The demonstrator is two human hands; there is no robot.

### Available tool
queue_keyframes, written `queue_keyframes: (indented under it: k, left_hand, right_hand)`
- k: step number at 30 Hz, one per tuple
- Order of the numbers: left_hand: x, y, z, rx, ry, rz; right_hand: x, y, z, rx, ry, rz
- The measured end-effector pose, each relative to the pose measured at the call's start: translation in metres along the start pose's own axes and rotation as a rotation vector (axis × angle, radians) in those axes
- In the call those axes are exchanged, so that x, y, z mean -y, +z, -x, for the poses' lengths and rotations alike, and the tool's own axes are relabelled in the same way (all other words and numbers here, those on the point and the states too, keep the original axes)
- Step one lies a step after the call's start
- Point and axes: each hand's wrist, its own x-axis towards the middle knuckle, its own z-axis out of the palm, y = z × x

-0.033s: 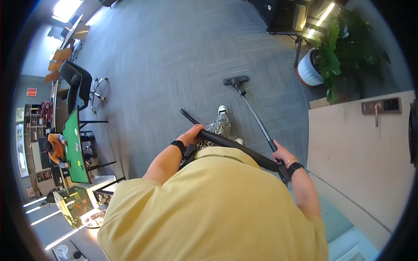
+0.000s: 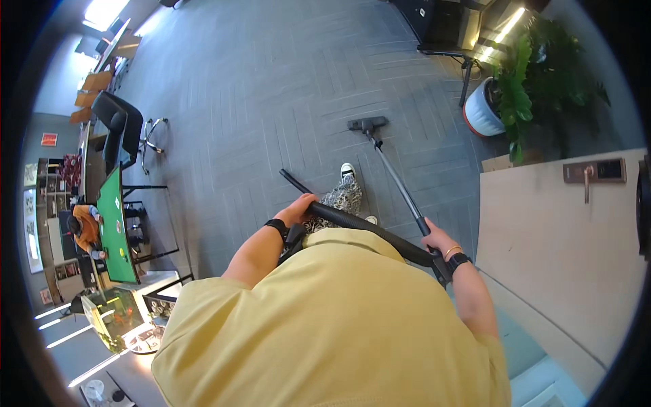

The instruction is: Vacuuming the floor around desks and chairs in an office.

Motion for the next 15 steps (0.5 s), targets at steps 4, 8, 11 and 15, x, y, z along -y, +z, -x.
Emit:
queue_keyframes:
  k: [4,8,11,15]
  left_hand:
    - [0.035,-0.032,-0.079,0.078,0.201,-0.035]
    - [-0.011,-0.025,-0.097,0.092,0.006,0.187]
    - [-0.03,-0.044,-0.128,0.122,0.139,0.242]
    - [-0.072,-0.051,-0.148,0.254,0.027,0.311]
  right_hand:
    - [0.03,-0.02,-0.035,0.014,-0.011,-0.027]
    - [0.068,-0.058,-0.053,0.267,-0.069,-0.654]
    - [0.1,-0.08,-0.067,0.36,-0.109,-0.855]
    - [0.15,-0.102,-0.089,0.291,-0.051,-0.803]
